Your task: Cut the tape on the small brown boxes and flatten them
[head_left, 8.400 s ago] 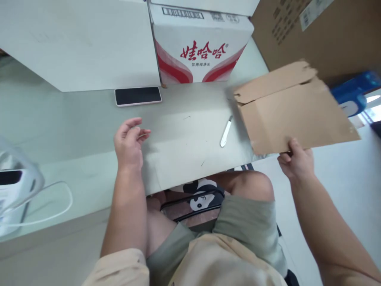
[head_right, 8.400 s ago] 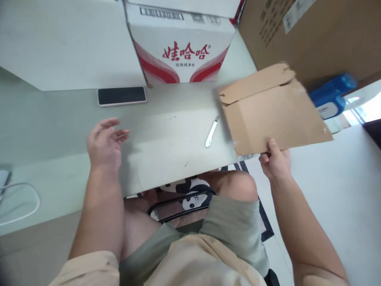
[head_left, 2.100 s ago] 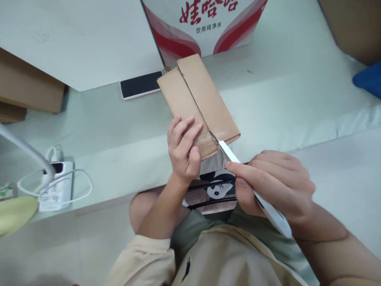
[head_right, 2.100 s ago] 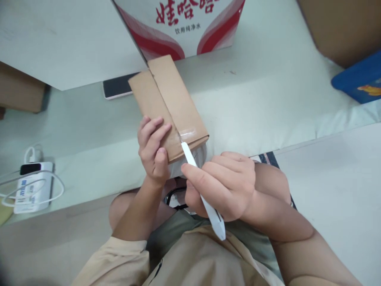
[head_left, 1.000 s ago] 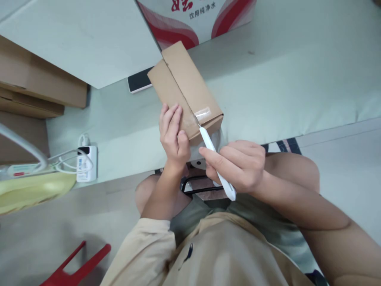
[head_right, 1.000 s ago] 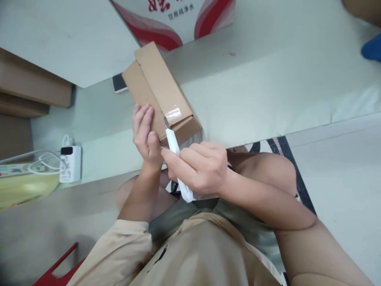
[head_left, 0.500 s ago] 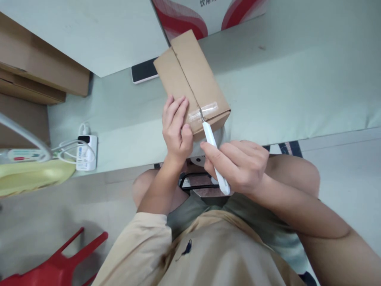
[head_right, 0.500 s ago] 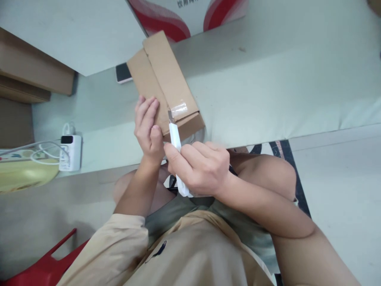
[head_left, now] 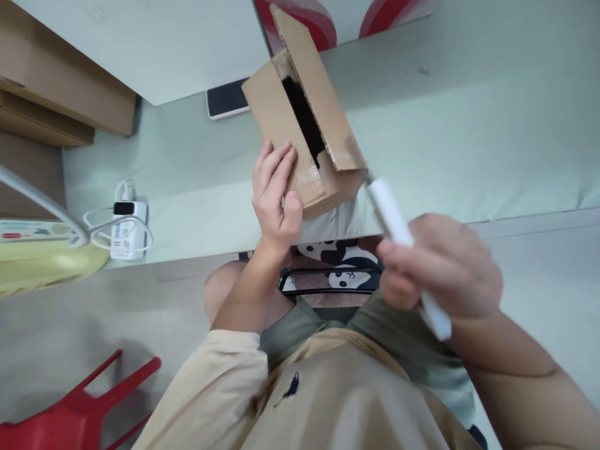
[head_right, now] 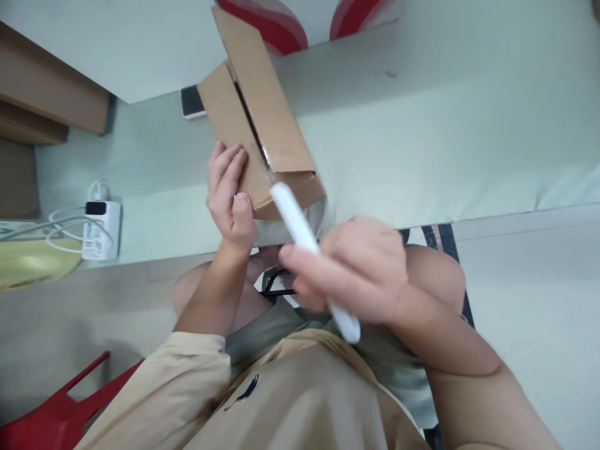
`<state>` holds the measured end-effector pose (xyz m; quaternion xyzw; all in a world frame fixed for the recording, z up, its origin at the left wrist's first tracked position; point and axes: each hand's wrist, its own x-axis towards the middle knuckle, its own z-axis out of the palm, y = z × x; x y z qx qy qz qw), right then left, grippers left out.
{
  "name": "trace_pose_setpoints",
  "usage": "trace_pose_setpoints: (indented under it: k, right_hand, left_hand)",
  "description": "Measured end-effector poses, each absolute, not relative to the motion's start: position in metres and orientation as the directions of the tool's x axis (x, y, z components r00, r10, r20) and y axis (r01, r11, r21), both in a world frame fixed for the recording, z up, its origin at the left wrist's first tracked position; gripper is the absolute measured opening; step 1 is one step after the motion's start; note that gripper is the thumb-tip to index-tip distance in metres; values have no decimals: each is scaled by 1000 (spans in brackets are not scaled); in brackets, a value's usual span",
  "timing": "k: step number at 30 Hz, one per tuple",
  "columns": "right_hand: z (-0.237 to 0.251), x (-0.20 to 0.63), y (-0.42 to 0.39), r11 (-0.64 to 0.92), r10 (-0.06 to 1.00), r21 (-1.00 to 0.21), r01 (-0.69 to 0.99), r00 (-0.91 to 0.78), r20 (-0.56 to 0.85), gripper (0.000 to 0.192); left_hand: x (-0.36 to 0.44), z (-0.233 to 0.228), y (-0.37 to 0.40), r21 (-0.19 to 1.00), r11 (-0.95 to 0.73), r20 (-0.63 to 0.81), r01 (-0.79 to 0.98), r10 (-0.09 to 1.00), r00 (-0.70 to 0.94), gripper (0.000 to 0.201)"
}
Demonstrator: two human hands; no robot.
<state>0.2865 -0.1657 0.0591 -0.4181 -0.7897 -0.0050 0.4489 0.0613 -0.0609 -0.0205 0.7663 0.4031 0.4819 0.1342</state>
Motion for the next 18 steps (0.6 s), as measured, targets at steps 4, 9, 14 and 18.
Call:
trace_pose_setpoints:
  k: [4, 9, 14, 18]
  right_hand:
    - [26, 292, -125, 352, 720, -476, 806, 91, 688, 30]
    - [-15, 304, -88, 40, 962, -462, 886, 90, 256, 59]
    - [-30, 307, -88, -82, 992, -381, 921, 112, 59, 69]
    - [-23, 301, -93, -65, 998, -311, 948, 64, -13, 48]
  left_hand:
    - [53, -17, -61, 662, -610, 592, 435, 782, 196, 72]
    - [38, -17, -59, 725, -544, 528, 421, 833, 166, 75]
    - [21, -23, -60, 699, -597, 585, 394, 794, 166, 70]
    - [8, -27, -62, 715, -595, 593, 367, 794, 132, 57]
